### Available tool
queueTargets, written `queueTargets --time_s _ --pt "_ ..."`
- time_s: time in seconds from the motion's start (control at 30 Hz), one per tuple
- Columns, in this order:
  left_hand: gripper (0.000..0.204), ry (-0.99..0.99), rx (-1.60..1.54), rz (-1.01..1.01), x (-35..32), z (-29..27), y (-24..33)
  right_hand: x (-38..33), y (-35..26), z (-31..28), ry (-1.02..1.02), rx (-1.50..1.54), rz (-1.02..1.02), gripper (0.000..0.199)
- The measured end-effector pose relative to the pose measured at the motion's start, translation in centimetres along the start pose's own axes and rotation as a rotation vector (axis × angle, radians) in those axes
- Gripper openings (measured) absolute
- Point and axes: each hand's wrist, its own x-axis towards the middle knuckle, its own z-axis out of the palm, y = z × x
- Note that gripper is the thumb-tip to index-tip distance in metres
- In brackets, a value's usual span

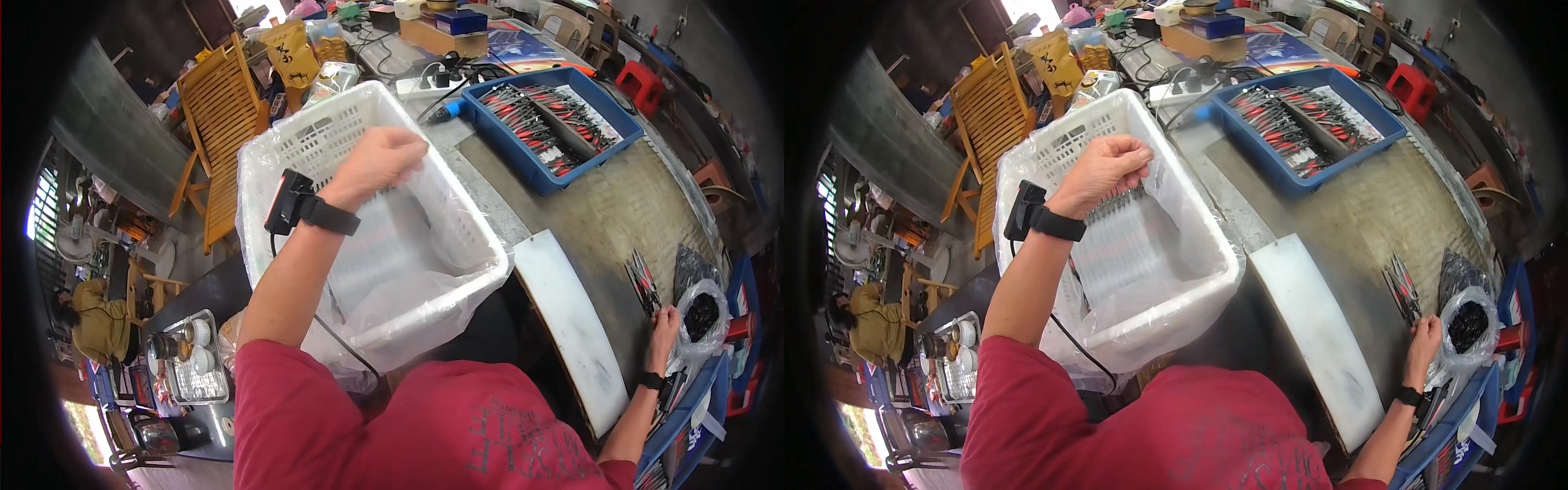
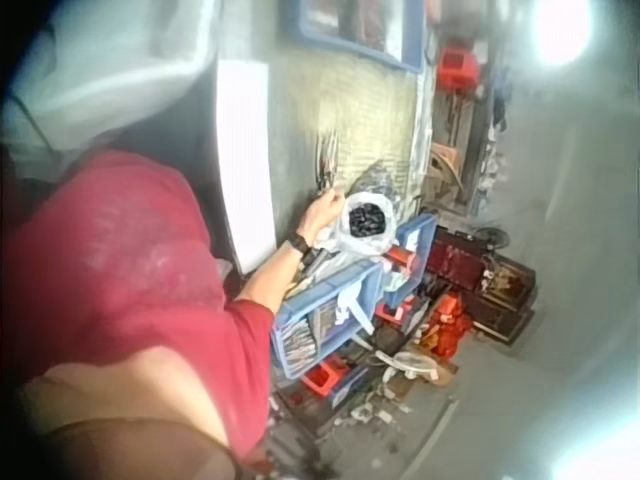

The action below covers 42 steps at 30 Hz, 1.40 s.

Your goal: The person repeatedly picks up small red-handled tools from a table and places them into a white plastic basket. They occasionally inspect individual tools by opening and closing them before placing them in the basket. The process continues throughout the clip.

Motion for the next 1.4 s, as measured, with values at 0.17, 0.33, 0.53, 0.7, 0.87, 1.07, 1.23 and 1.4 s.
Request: queueTargets --time_s 0.17,0.33,0.53,0.7,0.87,1.07,1.23,1.4 --pt "0.019 -0.046 0.027 0.124 -0.4 2.5 1.7 -1.7 -2.8 0.5 0.056 0.403 0.123 0.007" --pt "0.015 -0.014 0.217 0.637 -1.7 7.5 3.3 -3.1 -7.9 2.2 0.008 0.499 0.086 0.005" --pt "0.025 0.098 0.715 1.178 -5.4 14.7 5.7 -7.2 -15.8 6.7 -0.151 0.51 -0.105 0.006" --pt "0.015 0.034 0.863 1.151 -6.9 17.1 6.1 -10.3 -20.6 9.8 -0.266 0.427 -0.245 0.011" --pt "0.006 -0.27 0.674 1.003 -7.0 16.7 5.0 -11.7 -22.2 11.3 -0.285 0.397 -0.302 0.01" --pt "0.008 0.02 0.479 0.919 -4.6 13.9 5.3 -10.3 -20.6 11.6 -0.297 0.513 -0.394 0.033" --pt "0.018 0.394 0.024 0.681 1.4 6.2 3.7 -8.7 -14.5 11.4 -0.202 0.321 -0.15 0.026" --pt "0.022 0.716 0.021 0.22 5.5 -0.9 -3.7 -8.4 -8.4 11.0 -0.237 0.164 -0.002 0.021"
